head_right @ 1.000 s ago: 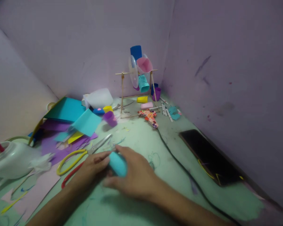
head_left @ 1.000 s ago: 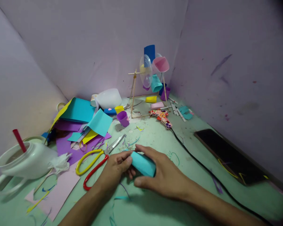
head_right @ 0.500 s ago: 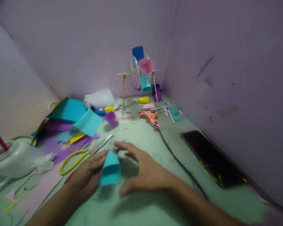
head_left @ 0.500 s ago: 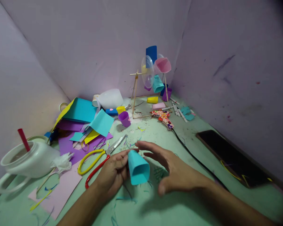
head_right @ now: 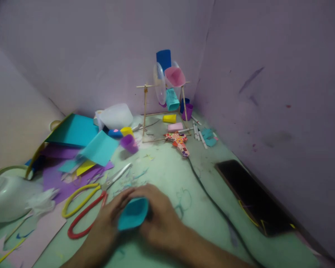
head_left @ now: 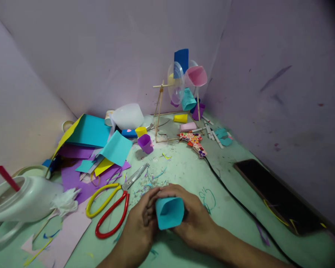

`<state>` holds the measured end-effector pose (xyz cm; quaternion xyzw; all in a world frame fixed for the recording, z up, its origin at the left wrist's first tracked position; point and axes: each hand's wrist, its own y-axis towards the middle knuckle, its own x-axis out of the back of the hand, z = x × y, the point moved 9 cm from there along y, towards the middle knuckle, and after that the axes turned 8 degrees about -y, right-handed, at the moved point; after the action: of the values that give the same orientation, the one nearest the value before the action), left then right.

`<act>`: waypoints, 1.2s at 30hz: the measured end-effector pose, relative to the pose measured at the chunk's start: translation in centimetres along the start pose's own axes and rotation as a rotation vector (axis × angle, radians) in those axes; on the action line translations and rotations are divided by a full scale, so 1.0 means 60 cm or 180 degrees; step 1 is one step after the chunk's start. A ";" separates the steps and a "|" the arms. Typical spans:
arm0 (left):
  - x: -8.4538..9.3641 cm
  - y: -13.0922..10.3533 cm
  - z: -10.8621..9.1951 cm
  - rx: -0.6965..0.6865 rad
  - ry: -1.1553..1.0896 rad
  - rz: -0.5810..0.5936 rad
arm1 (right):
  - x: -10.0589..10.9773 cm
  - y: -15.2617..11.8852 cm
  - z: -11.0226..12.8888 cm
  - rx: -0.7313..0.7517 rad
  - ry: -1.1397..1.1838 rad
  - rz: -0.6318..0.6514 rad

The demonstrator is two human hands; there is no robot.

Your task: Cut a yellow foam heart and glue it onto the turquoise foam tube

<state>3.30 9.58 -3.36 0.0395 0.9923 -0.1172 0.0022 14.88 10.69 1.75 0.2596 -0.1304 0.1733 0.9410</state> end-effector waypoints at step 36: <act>-0.005 0.010 0.000 0.0006 0.0661 0.0262 | 0.066 -0.009 -0.011 0.0194 -0.0414 -0.0161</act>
<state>3.66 10.12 -3.50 0.0922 0.9846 -0.1133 -0.0958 18.78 11.62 2.29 0.3021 -0.1794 0.1361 0.9263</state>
